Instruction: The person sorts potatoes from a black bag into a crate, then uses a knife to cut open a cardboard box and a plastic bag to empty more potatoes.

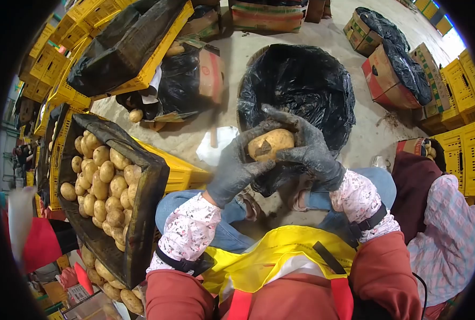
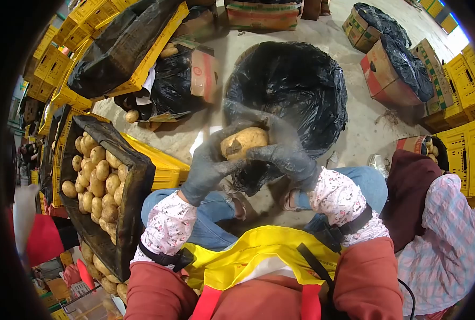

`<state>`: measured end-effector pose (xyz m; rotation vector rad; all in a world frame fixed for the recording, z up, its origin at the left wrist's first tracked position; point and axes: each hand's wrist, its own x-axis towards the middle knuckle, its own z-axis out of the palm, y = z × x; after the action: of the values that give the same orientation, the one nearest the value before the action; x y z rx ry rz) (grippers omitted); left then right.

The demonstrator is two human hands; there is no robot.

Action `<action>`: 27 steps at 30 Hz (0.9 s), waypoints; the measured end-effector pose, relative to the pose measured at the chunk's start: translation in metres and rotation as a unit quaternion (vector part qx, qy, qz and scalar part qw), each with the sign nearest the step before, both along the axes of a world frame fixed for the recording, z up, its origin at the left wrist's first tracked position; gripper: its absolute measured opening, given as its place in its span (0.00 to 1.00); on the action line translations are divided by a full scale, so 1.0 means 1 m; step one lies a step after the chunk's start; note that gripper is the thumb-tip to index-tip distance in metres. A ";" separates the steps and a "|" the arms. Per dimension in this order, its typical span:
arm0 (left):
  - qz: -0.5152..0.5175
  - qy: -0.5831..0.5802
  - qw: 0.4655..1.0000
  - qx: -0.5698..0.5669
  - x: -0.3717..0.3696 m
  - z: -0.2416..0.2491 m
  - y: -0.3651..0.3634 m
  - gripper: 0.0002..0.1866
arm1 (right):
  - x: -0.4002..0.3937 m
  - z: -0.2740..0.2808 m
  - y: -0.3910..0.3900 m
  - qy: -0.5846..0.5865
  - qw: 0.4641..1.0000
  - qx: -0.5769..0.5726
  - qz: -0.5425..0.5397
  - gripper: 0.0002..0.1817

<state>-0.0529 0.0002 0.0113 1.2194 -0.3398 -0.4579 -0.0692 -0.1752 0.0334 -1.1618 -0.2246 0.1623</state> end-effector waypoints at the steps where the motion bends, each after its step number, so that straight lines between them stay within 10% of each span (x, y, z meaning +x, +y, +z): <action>1: -0.003 0.005 1.000 0.027 -0.001 -0.001 -0.001 0.30 | 0.001 -0.001 -0.002 0.002 1.000 0.001 -0.002 0.38; 3: -0.004 -0.003 0.999 0.050 -0.002 0.002 -0.002 0.30 | 0.001 -0.006 -0.006 -0.011 0.991 -0.131 -0.009 0.36; 27: 0.052 0.263 0.961 -0.060 0.005 -0.012 0.003 0.25 | -0.001 -0.031 -0.014 0.083 0.993 -0.019 -0.076 0.39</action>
<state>-0.0478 0.0034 -0.0008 0.9493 0.1510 -0.6390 -0.0705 -0.1896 0.0022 -1.1926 0.0141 0.1288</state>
